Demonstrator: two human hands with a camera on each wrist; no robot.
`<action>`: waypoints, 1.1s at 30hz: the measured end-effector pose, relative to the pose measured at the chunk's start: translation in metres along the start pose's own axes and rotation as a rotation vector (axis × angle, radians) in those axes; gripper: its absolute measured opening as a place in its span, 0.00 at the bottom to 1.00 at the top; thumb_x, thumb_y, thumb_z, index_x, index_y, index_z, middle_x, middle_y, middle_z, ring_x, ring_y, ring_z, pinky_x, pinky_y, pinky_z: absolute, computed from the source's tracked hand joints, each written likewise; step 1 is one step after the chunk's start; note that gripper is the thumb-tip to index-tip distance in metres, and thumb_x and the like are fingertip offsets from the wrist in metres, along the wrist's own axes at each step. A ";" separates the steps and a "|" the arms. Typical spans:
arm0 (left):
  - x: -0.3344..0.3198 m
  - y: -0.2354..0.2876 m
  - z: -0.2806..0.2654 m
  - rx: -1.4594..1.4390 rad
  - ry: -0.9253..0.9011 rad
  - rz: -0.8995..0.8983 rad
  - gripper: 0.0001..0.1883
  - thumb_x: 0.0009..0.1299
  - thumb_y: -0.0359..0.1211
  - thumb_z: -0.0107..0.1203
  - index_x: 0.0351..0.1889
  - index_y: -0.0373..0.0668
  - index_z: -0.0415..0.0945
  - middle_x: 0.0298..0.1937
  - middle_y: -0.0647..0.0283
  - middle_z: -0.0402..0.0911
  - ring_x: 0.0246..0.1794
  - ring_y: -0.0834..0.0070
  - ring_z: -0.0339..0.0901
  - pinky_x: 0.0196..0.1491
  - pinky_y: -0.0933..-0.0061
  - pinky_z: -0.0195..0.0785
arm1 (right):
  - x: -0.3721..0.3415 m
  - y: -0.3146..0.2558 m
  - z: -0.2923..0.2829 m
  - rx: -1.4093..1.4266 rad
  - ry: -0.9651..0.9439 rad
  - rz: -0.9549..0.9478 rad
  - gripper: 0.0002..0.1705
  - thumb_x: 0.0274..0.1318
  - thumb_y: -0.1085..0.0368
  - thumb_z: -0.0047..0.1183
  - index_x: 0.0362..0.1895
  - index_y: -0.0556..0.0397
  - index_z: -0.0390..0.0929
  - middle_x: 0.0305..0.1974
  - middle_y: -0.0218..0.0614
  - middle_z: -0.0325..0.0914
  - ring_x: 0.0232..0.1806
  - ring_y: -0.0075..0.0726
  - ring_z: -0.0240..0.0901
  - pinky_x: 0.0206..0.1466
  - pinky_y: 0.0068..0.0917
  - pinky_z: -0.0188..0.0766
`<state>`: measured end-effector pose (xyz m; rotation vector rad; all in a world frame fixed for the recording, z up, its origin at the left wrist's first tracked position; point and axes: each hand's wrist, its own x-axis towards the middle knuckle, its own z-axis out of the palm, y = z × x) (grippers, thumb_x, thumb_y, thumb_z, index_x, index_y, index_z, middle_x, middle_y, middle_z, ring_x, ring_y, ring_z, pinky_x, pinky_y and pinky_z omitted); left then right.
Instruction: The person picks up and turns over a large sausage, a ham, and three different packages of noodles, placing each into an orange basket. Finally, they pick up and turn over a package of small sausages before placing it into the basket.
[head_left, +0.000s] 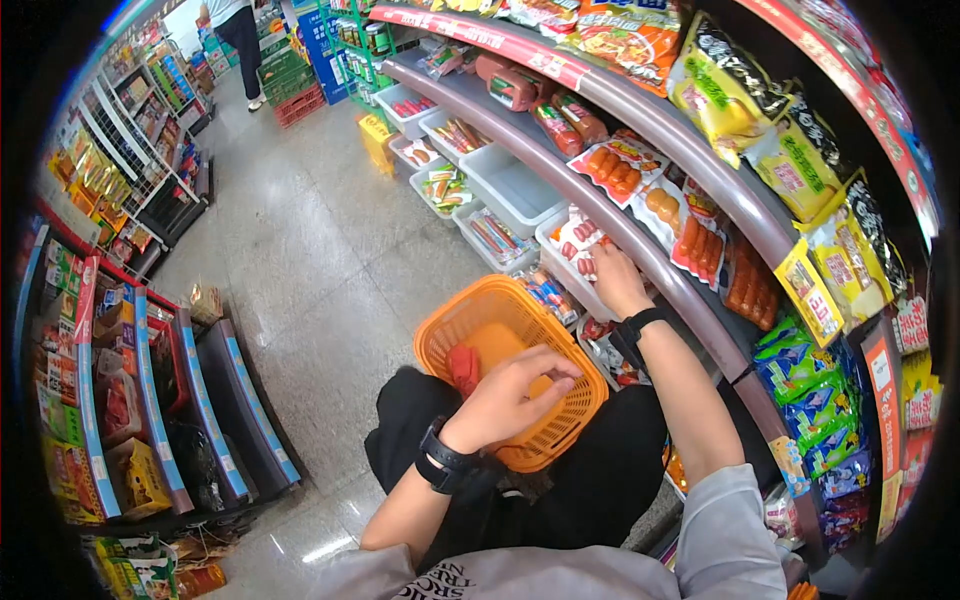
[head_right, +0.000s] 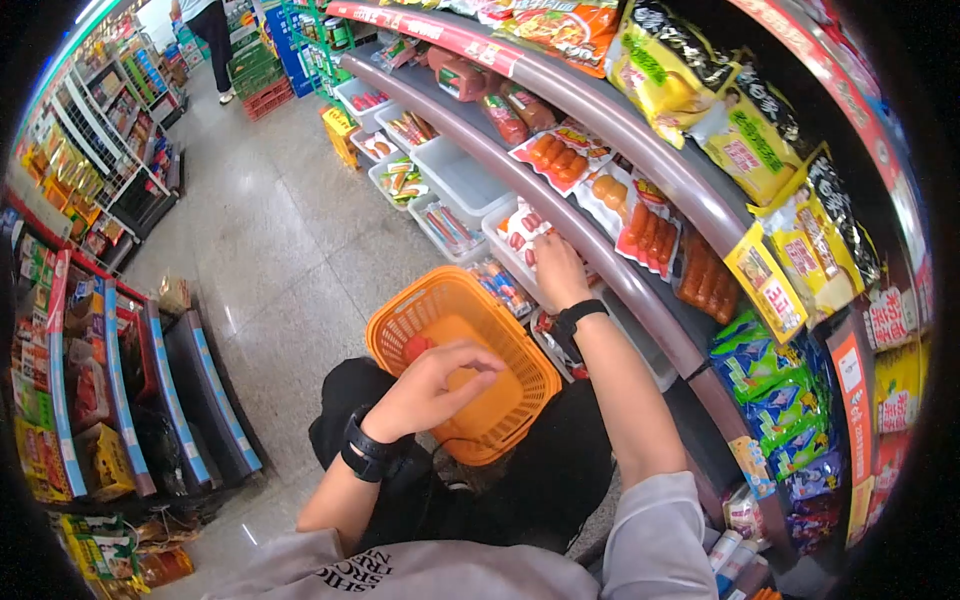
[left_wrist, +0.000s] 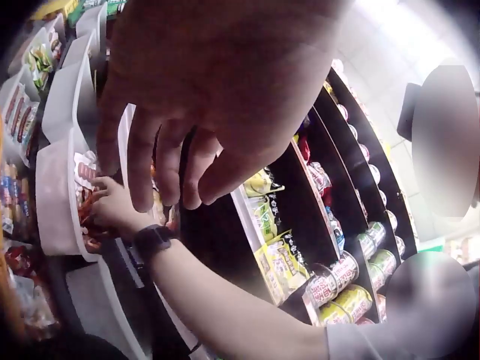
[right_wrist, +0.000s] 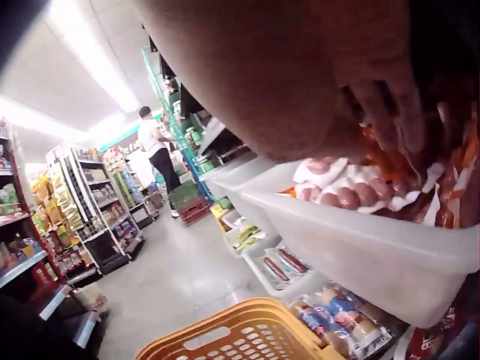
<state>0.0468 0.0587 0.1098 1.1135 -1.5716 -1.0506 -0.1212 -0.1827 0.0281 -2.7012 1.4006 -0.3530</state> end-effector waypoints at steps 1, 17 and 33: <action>0.005 -0.002 -0.003 0.029 -0.005 0.030 0.08 0.69 0.28 0.54 0.44 0.37 0.77 0.42 0.56 0.78 0.43 0.64 0.79 0.48 0.68 0.71 | 0.000 0.004 0.009 -0.002 -0.008 -0.010 0.16 0.50 0.76 0.50 0.46 0.52 0.75 0.46 0.48 0.75 0.48 0.60 0.74 0.52 0.47 0.71; 0.094 -0.098 -0.033 -0.056 0.531 -0.069 0.07 0.71 0.29 0.54 0.43 0.37 0.78 0.38 0.67 0.78 0.41 0.83 0.76 0.44 0.78 0.69 | 0.022 0.031 0.026 -0.242 0.118 -0.301 0.25 0.46 0.77 0.50 0.52 0.53 0.64 0.50 0.50 0.67 0.42 0.61 0.76 0.46 0.53 0.73; 0.084 -0.078 -0.041 -0.864 0.328 -0.231 0.23 0.73 0.33 0.54 0.64 0.36 0.65 0.53 0.59 0.78 0.50 0.76 0.77 0.53 0.74 0.71 | -0.032 -0.080 -0.074 1.391 0.225 0.158 0.21 0.62 0.70 0.54 0.58 0.53 0.66 0.52 0.34 0.71 0.52 0.23 0.70 0.56 0.23 0.68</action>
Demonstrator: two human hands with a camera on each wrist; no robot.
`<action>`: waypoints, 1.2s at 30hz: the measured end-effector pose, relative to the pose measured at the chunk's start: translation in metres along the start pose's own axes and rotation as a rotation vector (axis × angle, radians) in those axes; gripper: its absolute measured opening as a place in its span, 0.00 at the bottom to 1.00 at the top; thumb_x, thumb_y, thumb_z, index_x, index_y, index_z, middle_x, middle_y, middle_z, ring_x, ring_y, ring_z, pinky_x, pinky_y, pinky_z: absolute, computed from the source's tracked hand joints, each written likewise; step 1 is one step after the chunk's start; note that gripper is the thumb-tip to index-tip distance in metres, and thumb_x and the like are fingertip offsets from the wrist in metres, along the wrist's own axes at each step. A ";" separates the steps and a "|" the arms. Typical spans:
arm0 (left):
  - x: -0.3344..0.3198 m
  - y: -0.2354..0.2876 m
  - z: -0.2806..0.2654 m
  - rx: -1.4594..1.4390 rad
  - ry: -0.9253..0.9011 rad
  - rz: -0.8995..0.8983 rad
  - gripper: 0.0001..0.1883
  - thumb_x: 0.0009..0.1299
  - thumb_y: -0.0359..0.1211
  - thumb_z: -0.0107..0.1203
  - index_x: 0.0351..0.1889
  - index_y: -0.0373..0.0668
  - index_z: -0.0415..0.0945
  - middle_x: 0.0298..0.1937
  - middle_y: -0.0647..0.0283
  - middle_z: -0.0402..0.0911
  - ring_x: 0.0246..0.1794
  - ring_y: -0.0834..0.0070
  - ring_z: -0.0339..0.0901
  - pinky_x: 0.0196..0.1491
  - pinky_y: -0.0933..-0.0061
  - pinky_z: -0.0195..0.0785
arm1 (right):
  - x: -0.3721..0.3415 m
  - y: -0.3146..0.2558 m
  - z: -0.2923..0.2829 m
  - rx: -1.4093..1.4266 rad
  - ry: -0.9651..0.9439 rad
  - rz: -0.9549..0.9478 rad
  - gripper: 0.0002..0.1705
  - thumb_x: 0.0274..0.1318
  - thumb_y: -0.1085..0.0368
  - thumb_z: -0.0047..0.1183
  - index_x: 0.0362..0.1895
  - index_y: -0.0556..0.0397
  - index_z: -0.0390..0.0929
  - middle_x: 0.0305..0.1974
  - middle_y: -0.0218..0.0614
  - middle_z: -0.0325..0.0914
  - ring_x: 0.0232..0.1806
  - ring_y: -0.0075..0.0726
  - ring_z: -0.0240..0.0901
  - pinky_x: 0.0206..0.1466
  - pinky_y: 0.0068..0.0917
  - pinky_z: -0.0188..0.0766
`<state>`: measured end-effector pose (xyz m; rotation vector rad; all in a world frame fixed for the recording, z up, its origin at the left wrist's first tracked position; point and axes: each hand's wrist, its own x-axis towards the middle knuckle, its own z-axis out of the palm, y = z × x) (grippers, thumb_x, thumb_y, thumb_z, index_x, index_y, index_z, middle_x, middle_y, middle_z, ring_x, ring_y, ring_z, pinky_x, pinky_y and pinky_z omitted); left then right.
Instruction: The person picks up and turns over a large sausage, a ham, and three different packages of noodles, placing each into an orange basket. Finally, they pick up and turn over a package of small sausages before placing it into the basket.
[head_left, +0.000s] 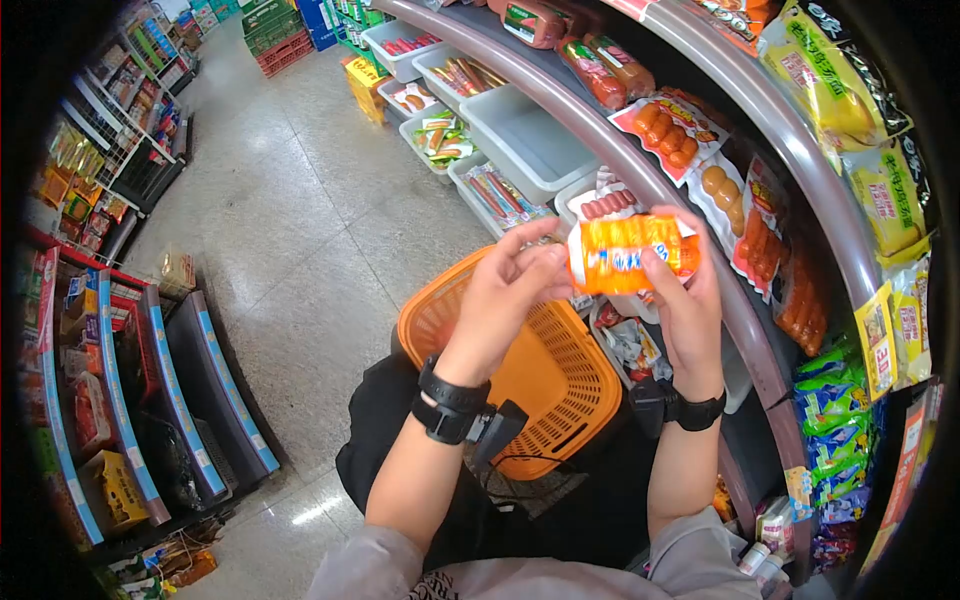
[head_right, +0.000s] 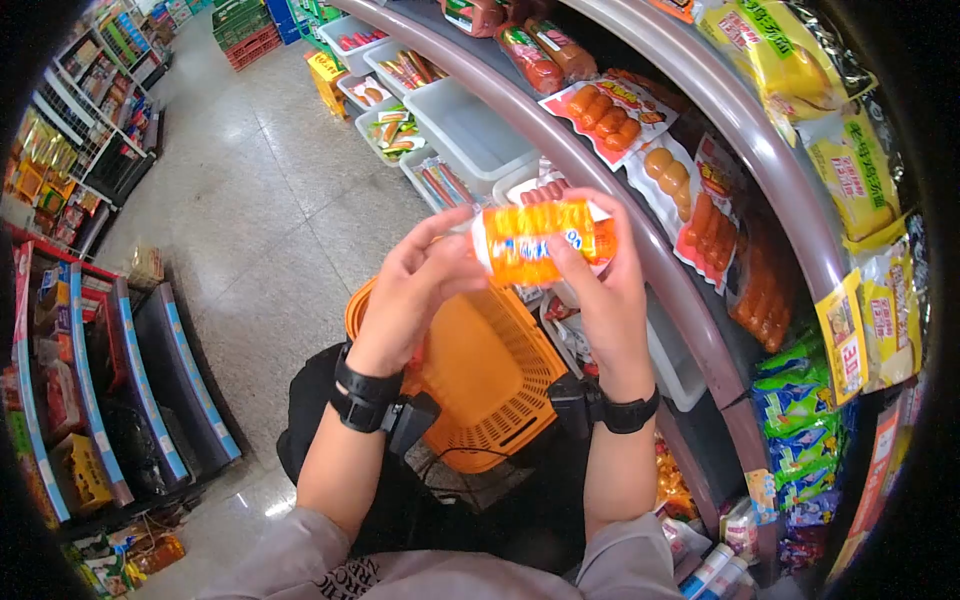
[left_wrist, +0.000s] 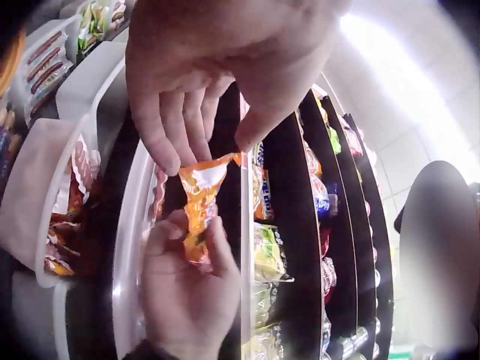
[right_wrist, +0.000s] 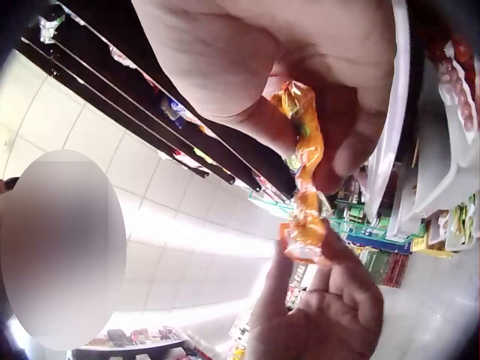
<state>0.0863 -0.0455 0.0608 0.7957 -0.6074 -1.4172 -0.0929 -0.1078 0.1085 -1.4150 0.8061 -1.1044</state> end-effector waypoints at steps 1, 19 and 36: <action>-0.003 0.005 0.000 0.004 0.007 -0.002 0.23 0.73 0.33 0.54 0.64 0.36 0.65 0.53 0.59 0.78 0.50 0.76 0.77 0.53 0.74 0.71 | 0.001 0.005 0.001 0.007 -0.003 0.004 0.21 0.62 0.70 0.54 0.58 0.53 0.66 0.52 0.34 0.71 0.52 0.23 0.70 0.56 0.23 0.68; -0.015 0.008 0.008 0.365 -0.021 -0.226 0.27 0.71 0.29 0.56 0.67 0.39 0.60 0.53 0.62 0.77 0.44 0.80 0.80 0.39 0.84 0.75 | -0.002 0.029 0.011 0.154 -0.235 0.152 0.20 0.57 0.72 0.60 0.54 0.60 0.72 0.45 0.33 0.78 0.43 0.21 0.77 0.48 0.18 0.73; -0.009 -0.019 0.014 0.297 0.310 0.465 0.10 0.73 0.28 0.54 0.48 0.32 0.80 0.44 0.59 0.83 0.45 0.78 0.78 0.51 0.79 0.70 | -0.002 0.013 -0.015 0.159 -0.334 0.108 0.34 0.42 0.78 0.68 0.57 0.60 0.70 0.53 0.42 0.74 0.57 0.32 0.72 0.61 0.28 0.68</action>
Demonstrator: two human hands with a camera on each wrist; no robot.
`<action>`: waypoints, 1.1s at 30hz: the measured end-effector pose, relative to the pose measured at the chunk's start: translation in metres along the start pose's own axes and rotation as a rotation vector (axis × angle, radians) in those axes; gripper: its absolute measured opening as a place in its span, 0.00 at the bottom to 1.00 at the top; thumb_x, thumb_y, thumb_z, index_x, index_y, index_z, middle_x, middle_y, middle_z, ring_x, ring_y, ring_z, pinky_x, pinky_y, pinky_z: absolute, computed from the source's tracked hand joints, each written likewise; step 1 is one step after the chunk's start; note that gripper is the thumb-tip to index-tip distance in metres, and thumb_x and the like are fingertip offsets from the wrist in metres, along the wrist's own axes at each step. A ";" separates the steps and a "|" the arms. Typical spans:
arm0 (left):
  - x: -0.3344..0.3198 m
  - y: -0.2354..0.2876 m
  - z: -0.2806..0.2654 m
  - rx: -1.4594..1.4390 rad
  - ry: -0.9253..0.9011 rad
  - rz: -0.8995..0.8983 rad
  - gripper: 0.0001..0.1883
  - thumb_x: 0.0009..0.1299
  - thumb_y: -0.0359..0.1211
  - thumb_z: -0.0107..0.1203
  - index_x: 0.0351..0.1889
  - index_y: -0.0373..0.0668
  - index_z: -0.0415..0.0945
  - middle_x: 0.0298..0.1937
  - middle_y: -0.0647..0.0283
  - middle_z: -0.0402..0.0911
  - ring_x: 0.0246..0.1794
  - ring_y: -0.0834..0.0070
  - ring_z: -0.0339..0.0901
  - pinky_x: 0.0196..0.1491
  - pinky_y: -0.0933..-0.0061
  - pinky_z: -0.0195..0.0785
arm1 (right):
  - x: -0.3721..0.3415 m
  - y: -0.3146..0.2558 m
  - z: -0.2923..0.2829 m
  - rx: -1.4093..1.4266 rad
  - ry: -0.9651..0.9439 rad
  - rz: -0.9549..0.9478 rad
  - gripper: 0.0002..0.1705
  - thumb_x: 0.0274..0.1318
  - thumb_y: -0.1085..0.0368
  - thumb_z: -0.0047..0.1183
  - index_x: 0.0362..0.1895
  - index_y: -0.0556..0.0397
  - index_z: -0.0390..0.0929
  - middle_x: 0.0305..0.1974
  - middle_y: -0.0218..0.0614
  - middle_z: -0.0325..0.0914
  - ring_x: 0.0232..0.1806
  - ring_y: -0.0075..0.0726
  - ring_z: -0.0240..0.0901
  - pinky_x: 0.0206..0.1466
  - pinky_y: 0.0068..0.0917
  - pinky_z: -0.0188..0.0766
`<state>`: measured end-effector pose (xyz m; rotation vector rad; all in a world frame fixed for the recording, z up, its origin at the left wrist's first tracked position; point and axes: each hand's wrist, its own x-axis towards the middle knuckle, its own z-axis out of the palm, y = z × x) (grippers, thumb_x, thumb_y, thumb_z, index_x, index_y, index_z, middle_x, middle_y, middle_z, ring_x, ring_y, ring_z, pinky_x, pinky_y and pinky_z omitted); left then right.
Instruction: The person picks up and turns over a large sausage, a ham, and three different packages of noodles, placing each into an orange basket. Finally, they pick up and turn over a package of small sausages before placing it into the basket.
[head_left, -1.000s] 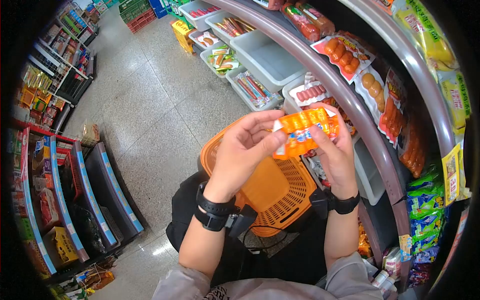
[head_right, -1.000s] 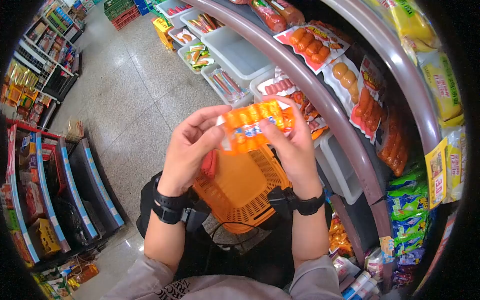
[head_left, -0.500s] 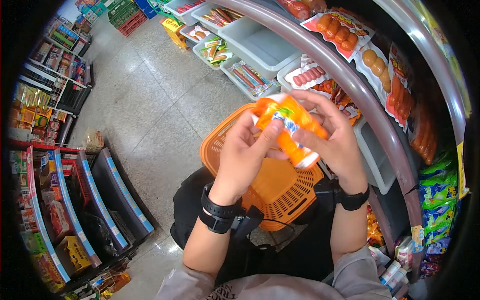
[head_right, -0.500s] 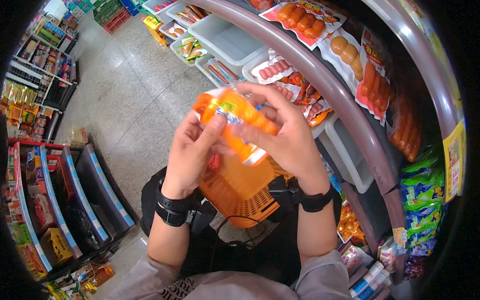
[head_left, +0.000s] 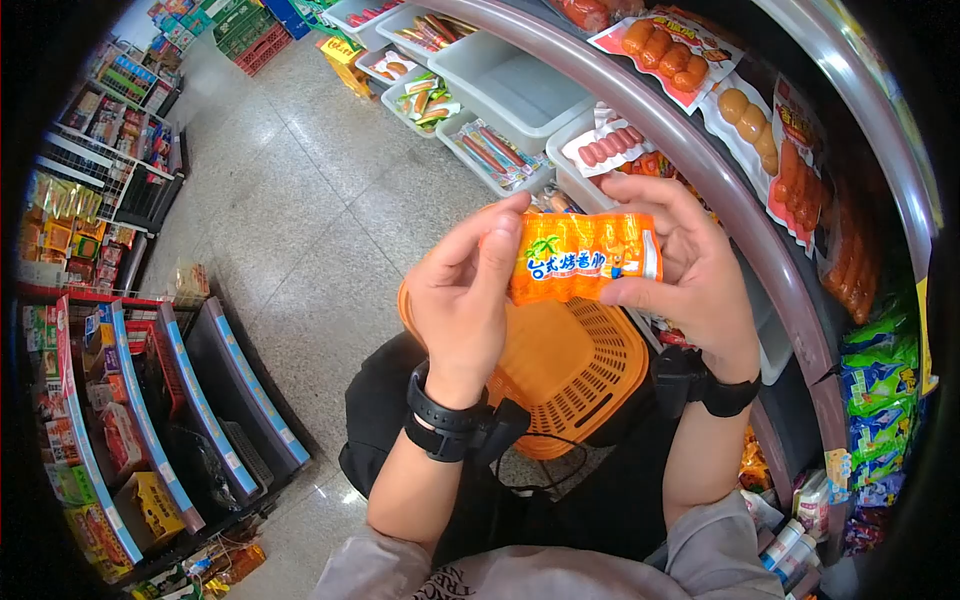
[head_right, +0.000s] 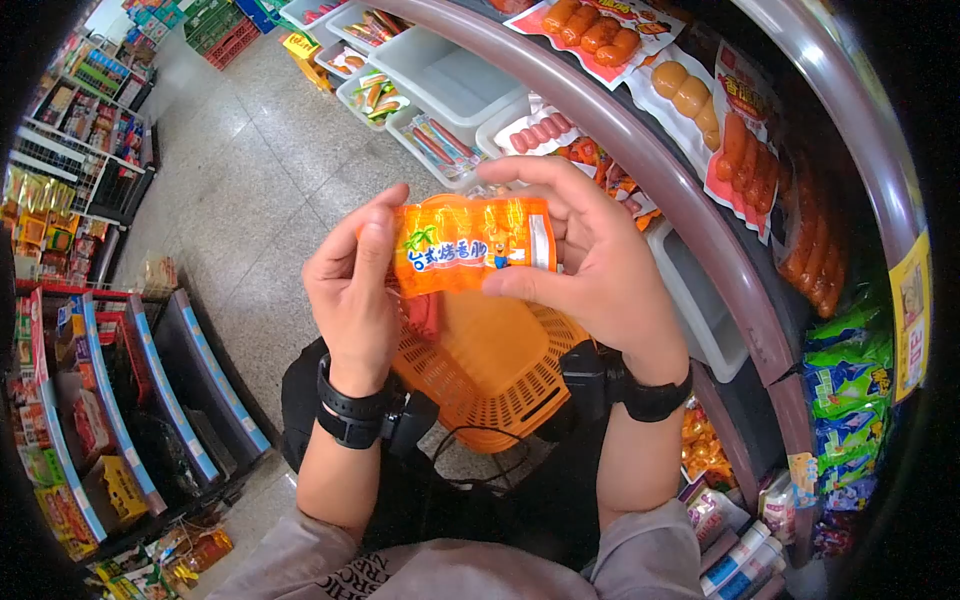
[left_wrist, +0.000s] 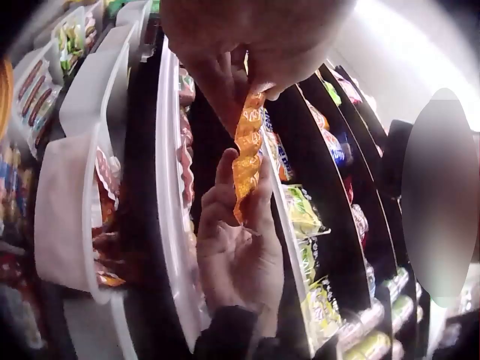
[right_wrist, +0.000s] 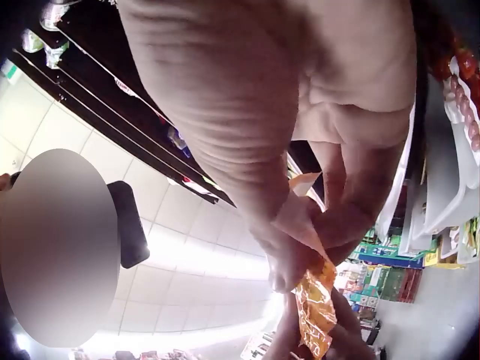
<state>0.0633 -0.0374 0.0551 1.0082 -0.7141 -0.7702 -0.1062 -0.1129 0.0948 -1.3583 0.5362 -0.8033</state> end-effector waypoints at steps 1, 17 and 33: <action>0.000 -0.001 -0.002 0.000 0.001 -0.001 0.10 0.73 0.28 0.54 0.48 0.32 0.80 0.44 0.59 0.83 0.45 0.78 0.78 0.51 0.79 0.70 | 0.000 0.000 -0.003 0.000 -0.001 0.001 0.34 0.42 0.78 0.68 0.57 0.60 0.70 0.53 0.42 0.74 0.57 0.32 0.72 0.61 0.28 0.68; 0.007 -0.014 -0.006 -0.310 -0.252 0.154 0.07 0.71 0.24 0.51 0.43 0.40 0.79 0.62 0.47 0.71 0.58 0.68 0.73 0.60 0.67 0.66 | -0.006 -0.008 -0.015 -0.027 -0.095 -0.138 0.37 0.43 0.80 0.65 0.63 0.66 0.68 0.59 0.42 0.71 0.62 0.32 0.67 0.66 0.30 0.62; 0.002 -0.001 0.005 -0.305 -0.328 0.071 0.33 0.62 0.14 0.43 0.70 0.27 0.55 0.70 0.42 0.62 0.72 0.60 0.60 0.72 0.61 0.51 | -0.007 -0.011 -0.016 -0.055 0.022 -0.099 0.35 0.49 0.80 0.60 0.64 0.66 0.66 0.62 0.45 0.70 0.60 0.32 0.70 0.64 0.30 0.67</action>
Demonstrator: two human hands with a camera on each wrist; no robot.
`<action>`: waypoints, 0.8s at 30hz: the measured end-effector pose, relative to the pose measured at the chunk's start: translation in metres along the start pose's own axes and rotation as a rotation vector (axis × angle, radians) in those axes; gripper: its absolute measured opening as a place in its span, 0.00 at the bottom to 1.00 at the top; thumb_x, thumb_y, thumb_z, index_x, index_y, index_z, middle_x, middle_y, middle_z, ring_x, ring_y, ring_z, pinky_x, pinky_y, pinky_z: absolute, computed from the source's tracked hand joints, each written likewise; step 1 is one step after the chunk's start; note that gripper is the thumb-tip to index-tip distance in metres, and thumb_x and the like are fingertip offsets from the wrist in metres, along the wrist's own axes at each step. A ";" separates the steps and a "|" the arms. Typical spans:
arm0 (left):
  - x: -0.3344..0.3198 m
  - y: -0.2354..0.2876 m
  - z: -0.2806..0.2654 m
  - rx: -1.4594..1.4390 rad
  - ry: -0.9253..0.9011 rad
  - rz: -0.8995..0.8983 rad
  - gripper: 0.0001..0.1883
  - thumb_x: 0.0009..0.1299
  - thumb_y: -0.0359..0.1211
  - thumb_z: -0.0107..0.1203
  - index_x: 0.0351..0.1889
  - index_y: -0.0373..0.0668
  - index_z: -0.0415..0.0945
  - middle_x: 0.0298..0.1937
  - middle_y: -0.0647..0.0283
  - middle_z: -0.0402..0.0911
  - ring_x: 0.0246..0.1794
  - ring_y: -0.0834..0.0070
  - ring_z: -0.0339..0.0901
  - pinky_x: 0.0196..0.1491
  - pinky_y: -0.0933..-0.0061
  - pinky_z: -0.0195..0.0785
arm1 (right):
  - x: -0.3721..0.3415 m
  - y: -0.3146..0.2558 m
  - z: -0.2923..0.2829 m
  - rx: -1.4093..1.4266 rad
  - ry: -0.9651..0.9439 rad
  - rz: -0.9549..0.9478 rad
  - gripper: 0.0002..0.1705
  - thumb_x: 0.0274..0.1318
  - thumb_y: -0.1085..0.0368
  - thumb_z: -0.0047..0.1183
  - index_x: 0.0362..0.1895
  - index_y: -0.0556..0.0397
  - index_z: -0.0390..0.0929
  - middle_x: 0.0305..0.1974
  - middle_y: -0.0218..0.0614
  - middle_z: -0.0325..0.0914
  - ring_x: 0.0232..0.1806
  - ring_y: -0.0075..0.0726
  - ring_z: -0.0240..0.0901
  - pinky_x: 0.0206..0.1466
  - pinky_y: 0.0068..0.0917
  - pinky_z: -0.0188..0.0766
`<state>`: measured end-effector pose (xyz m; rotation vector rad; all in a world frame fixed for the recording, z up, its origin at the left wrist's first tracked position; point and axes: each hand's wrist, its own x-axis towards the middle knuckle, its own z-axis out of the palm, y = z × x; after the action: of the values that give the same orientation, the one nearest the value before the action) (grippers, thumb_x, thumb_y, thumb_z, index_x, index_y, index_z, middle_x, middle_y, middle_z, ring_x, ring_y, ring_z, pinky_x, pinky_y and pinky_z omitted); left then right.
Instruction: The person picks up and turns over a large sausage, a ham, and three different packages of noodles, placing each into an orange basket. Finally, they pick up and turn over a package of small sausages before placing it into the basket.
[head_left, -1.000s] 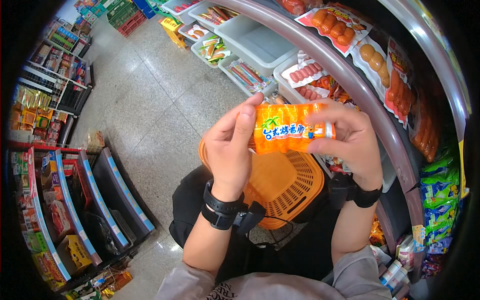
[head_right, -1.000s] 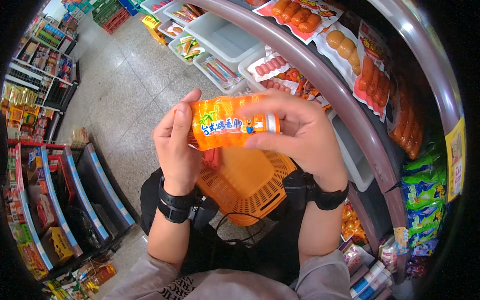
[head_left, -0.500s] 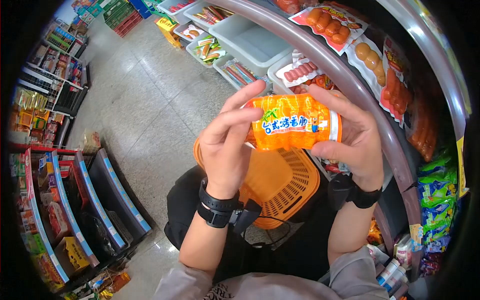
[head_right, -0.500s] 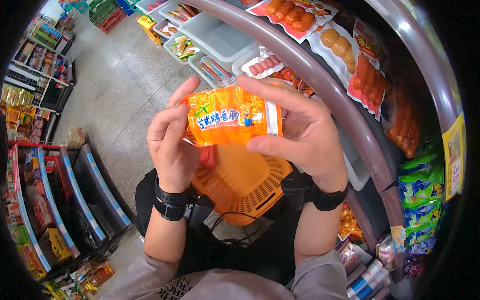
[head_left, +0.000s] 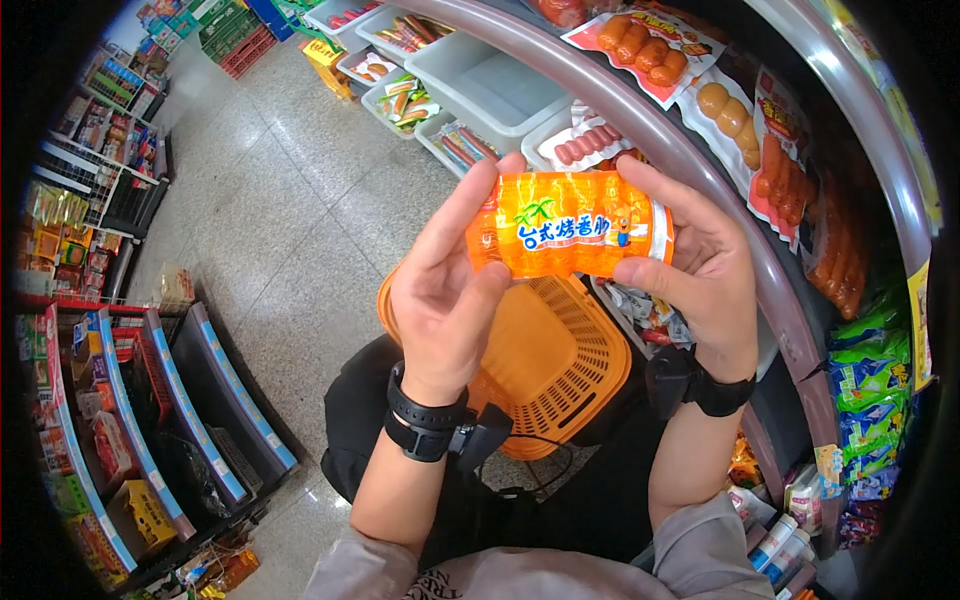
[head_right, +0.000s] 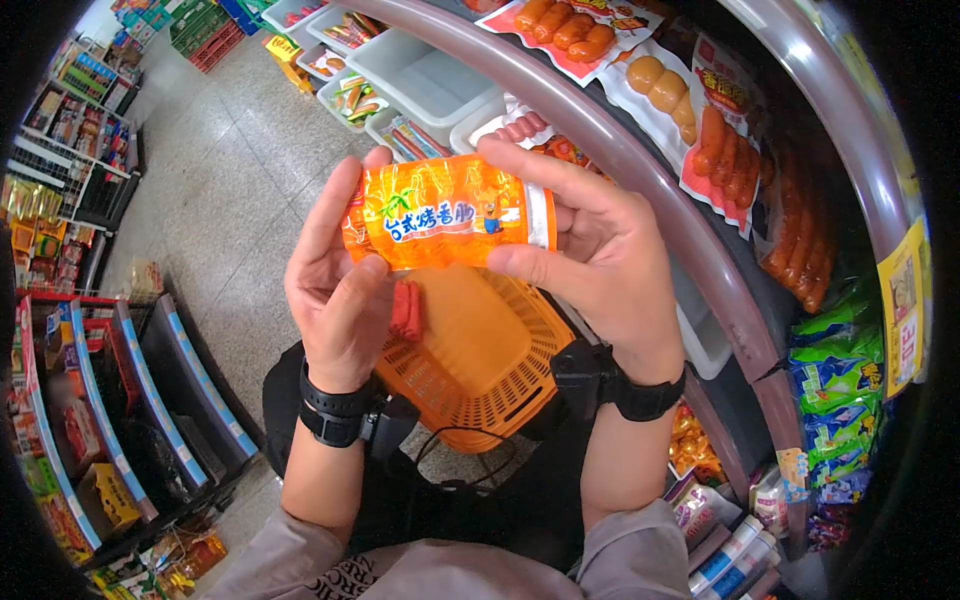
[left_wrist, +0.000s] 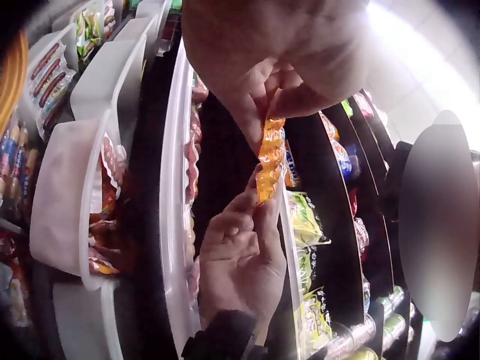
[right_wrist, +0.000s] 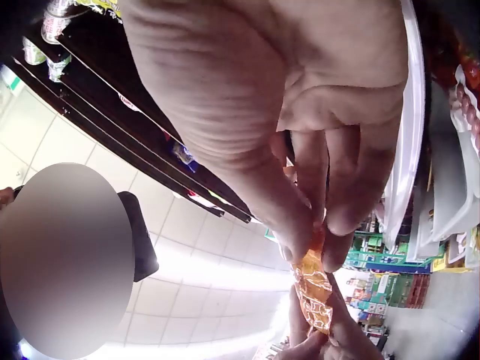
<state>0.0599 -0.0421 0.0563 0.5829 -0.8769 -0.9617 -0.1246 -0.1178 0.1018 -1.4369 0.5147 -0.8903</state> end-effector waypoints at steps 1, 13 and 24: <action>0.000 -0.001 -0.001 -0.003 0.000 0.003 0.33 0.62 0.14 0.43 0.70 0.27 0.55 0.70 0.42 0.62 0.72 0.60 0.60 0.72 0.61 0.51 | 0.000 0.001 0.000 -0.004 -0.001 -0.001 0.35 0.49 0.80 0.60 0.64 0.66 0.66 0.62 0.45 0.70 0.60 0.32 0.70 0.64 0.30 0.67; 0.000 -0.001 -0.003 -0.027 0.010 0.034 0.33 0.63 0.13 0.42 0.69 0.27 0.56 0.70 0.40 0.60 0.72 0.58 0.60 0.72 0.60 0.51 | 0.001 0.002 0.001 -0.029 -0.007 -0.003 0.38 0.46 0.80 0.64 0.65 0.64 0.66 0.61 0.47 0.71 0.60 0.35 0.71 0.64 0.31 0.68; 0.001 0.004 -0.004 -0.063 -0.031 -0.064 0.35 0.61 0.15 0.46 0.70 0.27 0.54 0.73 0.43 0.55 0.74 0.60 0.55 0.72 0.61 0.52 | 0.002 0.004 0.000 -0.082 0.005 -0.029 0.34 0.50 0.79 0.61 0.63 0.66 0.67 0.59 0.45 0.72 0.58 0.33 0.72 0.62 0.30 0.69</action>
<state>0.0650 -0.0412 0.0574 0.5461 -0.8559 -1.0554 -0.1223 -0.1201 0.0984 -1.5201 0.5409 -0.9048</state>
